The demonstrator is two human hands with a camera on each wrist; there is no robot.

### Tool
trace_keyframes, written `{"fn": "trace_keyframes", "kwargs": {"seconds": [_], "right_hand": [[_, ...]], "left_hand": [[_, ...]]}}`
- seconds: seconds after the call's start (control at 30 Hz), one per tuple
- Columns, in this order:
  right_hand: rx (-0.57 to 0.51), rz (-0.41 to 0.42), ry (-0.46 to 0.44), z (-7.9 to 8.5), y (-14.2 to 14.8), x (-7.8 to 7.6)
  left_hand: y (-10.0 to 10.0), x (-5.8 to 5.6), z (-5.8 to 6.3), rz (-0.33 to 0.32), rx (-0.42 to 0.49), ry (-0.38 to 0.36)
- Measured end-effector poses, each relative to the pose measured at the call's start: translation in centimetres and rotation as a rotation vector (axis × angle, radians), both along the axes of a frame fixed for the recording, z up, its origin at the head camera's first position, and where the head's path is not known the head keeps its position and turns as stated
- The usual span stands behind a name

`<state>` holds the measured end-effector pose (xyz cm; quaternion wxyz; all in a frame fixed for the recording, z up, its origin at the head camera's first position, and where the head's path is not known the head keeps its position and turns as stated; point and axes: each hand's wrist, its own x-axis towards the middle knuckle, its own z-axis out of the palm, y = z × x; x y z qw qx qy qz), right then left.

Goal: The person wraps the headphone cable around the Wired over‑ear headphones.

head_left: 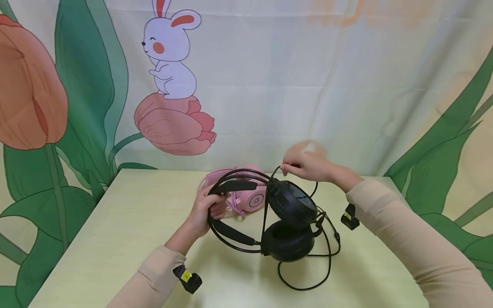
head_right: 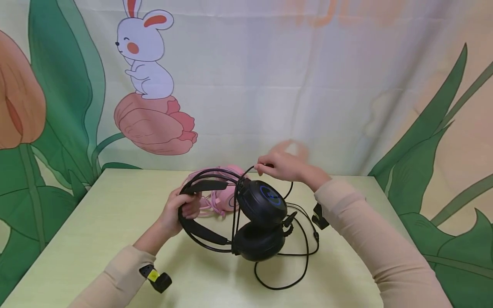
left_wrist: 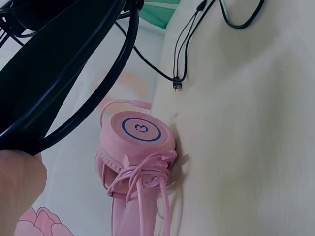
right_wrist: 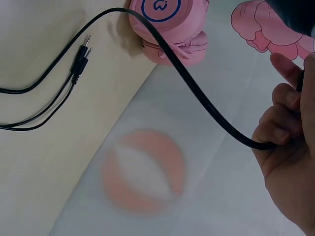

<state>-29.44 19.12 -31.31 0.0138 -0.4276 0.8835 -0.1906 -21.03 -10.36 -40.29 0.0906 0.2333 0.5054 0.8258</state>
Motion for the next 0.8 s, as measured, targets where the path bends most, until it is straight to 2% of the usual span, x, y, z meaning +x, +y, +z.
{"fn": "trace_keyframes", "kwargs": {"seconds": [0.17, 0.37, 0.53, 0.63, 0.7, 0.8], "right_hand": [[-0.021, -0.041, -0.072, -0.7, 0.2, 0.0], [-0.059, -0.038, -0.111, -2.1, 0.1, -0.2], [-0.123, -0.068, -0.117, -3.0, 0.0, -0.4], [-0.185, -0.098, -0.152, -3.5, -0.1, -0.3], [-0.247, -0.106, -0.17, -3.7, -0.2, 0.1], [-0.342, -0.072, -0.235, -3.4, -0.6, 1.2]], "left_hand": [[-0.3, -0.1, 0.1, 0.015, 0.016, -0.012], [-0.3, -0.2, 0.0, -0.019, 0.046, -0.022], [-0.2, -0.3, 0.0, -0.088, 0.127, -0.046], [0.0, -0.3, -0.1, -0.14, 0.185, -0.064], [0.2, -0.3, -0.1, -0.183, 0.217, -0.081], [0.4, -0.2, -0.1, -0.228, 0.244, -0.103]]}}
